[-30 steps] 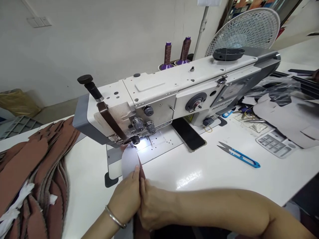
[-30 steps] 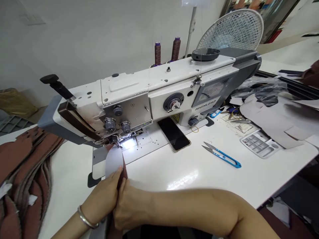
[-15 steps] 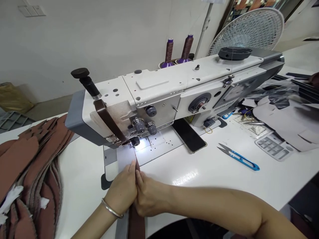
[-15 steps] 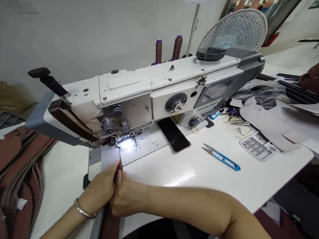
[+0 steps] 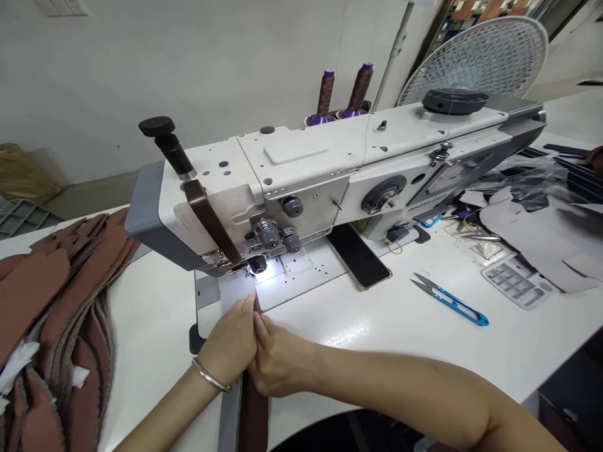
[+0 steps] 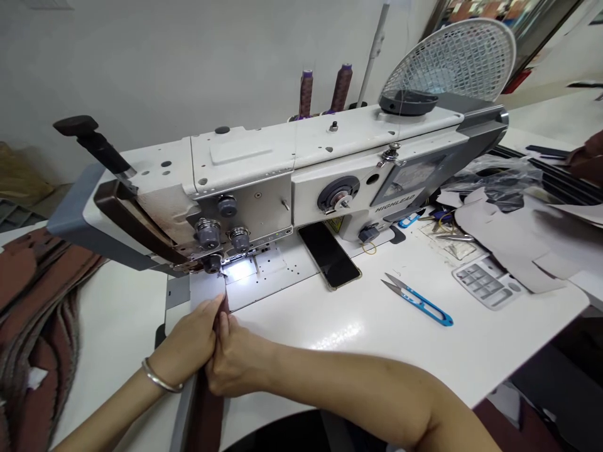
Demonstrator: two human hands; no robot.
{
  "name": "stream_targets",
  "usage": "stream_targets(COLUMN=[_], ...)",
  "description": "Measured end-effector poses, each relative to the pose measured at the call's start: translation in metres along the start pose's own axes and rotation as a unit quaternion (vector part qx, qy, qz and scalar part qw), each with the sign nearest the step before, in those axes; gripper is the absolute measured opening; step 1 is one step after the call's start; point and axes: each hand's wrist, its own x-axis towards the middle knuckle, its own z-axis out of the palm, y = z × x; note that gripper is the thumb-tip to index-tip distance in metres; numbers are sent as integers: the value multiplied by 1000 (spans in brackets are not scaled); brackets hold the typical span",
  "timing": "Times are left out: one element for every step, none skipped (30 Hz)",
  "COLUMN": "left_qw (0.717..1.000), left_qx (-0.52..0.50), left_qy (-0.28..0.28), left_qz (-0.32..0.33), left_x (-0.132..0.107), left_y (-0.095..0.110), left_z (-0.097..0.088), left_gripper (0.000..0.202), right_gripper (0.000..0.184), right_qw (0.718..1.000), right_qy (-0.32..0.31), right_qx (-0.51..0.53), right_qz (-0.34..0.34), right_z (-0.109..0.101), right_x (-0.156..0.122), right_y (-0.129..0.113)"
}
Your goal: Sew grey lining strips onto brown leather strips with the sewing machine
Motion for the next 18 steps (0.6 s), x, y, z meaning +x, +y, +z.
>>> stream_targets(left_qw=[1000,1000,1000,1000,1000,1000,1000,1000,1000,1000,1000,1000,1000,1000,1000,1000,1000,1000], left_qx=[0,1,2,3,3,2,2,2,1,2,2,3,4,5,4,3,1,0], left_qy=[-1,-1,0,2,5,8,12,15,17,19,18,17,15,13,12,11,11,11], left_qz=[-1,-2,-3,-3,-2,0,2,4,4,5,4,5,4,4,3,2,2,4], left_x=[0,1,1,2,2,3,3,4,4,5,5,6,6,7,7,7,7,8], left_y=[0,0,0,0,-1,-1,-2,-3,-3,-4,-4,-4,-5,-5,-5,-5,-5,-6], left_z=[-1,-2,-2,-3,-2,-2,-2,-1,-1,-1,-1,-1,-2,-2,-2,-3,-3,-3], left_gripper=[60,60,61,61,61,60,60,60,59,59,58,58,57,57,56,56,56,56], right_gripper=[21,22,22,23,23,23,23,23,23,23,23,22,22,22,22,22,22,23], right_qw=[1000,1000,1000,1000,999,999,999,999,999,1000,1000,1000,1000,1000,1000,1000,1000,1000], right_qy=[9,17,24,29,31,31,32,31,30,26,20,11,1,-7,-13,-14,-14,-13], right_qx=[-1,-2,-2,-4,-5,-7,-8,-9,-9,-9,-9,-9,-7,-5,-3,-2,-1,-2], right_qz=[2,4,5,6,7,9,10,10,10,10,9,8,6,4,4,3,5,9], right_z=[-1,-2,-3,-3,-3,-4,-3,-3,-3,-3,-2,-2,-2,-1,-1,-1,-1,-1], right_x=[1,2,2,3,3,3,3,3,3,3,3,3,2,2,2,2,2,1], right_y=[1,1,2,2,2,2,2,2,2,3,3,3,4,4,4,4,4,5])
